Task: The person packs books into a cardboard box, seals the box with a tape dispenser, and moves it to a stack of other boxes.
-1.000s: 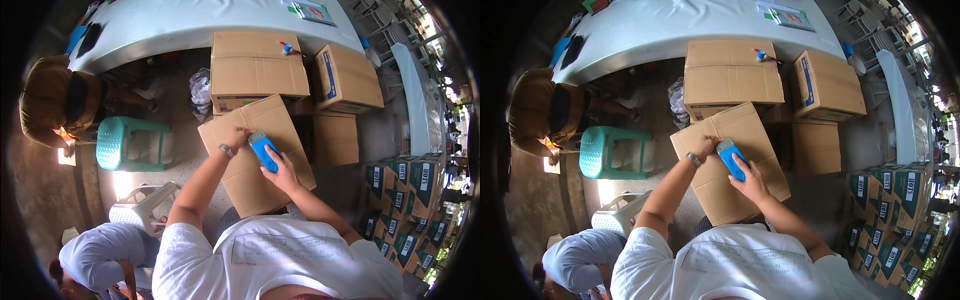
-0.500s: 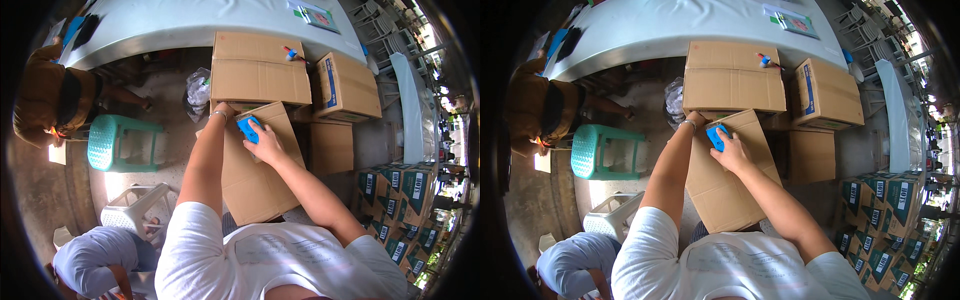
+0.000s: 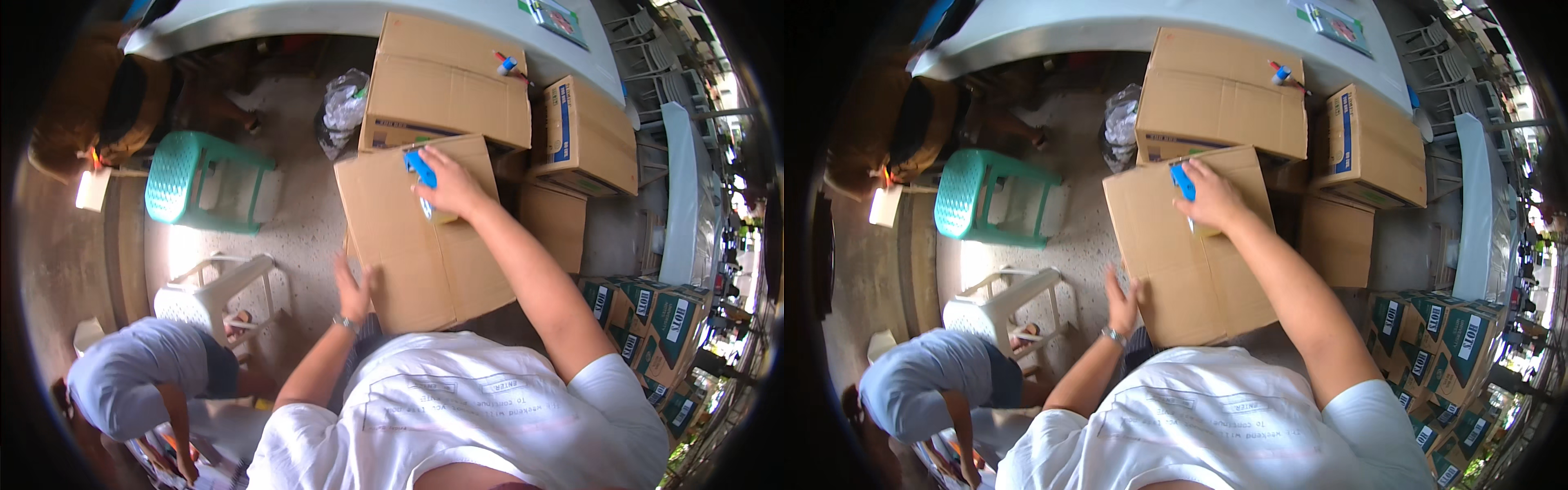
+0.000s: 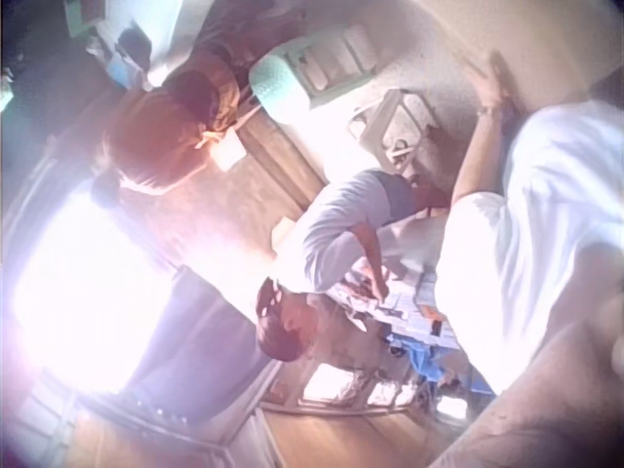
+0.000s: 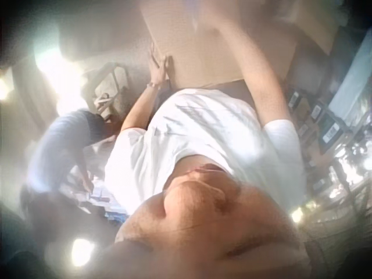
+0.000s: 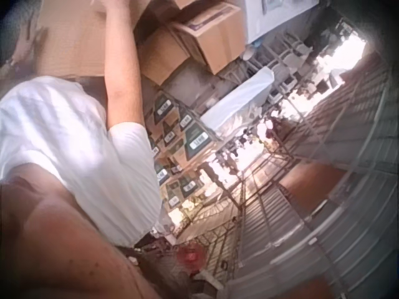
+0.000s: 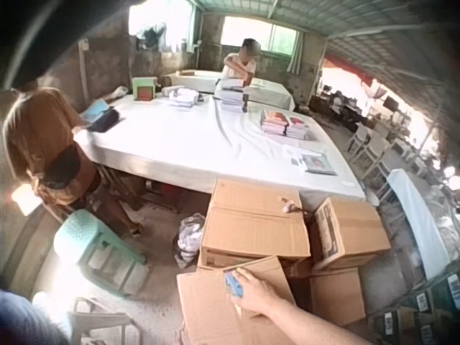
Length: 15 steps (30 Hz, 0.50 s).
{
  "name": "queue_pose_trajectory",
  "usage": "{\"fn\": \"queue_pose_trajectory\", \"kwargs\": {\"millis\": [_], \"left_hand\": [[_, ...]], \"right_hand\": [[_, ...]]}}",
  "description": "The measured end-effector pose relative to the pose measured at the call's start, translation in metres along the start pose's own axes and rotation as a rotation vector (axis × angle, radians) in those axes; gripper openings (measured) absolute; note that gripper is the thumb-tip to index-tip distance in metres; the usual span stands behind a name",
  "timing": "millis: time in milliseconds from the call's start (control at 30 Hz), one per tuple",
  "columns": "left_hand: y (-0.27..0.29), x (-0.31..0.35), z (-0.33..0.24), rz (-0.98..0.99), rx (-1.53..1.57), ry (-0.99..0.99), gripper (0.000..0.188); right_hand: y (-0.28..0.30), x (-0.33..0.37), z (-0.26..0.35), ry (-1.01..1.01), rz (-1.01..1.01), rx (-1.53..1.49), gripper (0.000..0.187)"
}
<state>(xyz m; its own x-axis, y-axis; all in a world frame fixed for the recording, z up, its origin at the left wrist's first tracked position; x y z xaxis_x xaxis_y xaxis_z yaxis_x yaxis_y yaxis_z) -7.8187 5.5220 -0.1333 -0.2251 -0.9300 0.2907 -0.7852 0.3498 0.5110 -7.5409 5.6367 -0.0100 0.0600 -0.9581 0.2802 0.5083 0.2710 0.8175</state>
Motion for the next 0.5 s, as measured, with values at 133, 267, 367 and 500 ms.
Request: {"fn": "queue_pose_trajectory", "kwargs": {"millis": [133,267,367,500], "left_hand": [[-0.068,0.060,0.017,0.170,0.670,0.127,0.075],[-0.061,0.052,0.014,0.080,0.678,0.163,0.076],[-0.056,0.056,0.001,0.058,0.707,0.156,0.071],[-0.057,0.055,0.004,0.039,0.645,0.096,0.067]], "right_hand": [[0.005,-0.013,-0.001,0.050,0.002,0.004,0.071],[0.001,0.009,0.015,-0.012,0.091,0.017,0.059],[-0.026,0.060,0.011,-0.057,0.183,-0.051,0.048],[-0.070,0.159,0.009,0.026,0.203,0.035,0.063]]}}
Point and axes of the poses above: each hand's wrist, its own x-axis away from the middle knuckle, its own y-axis out of the back of the hand, z = x × y, the point moved 9 cm from there along -x, towards the middle knuckle, and after that the axes turned 10 degrees about z, right-handed, at the moved point
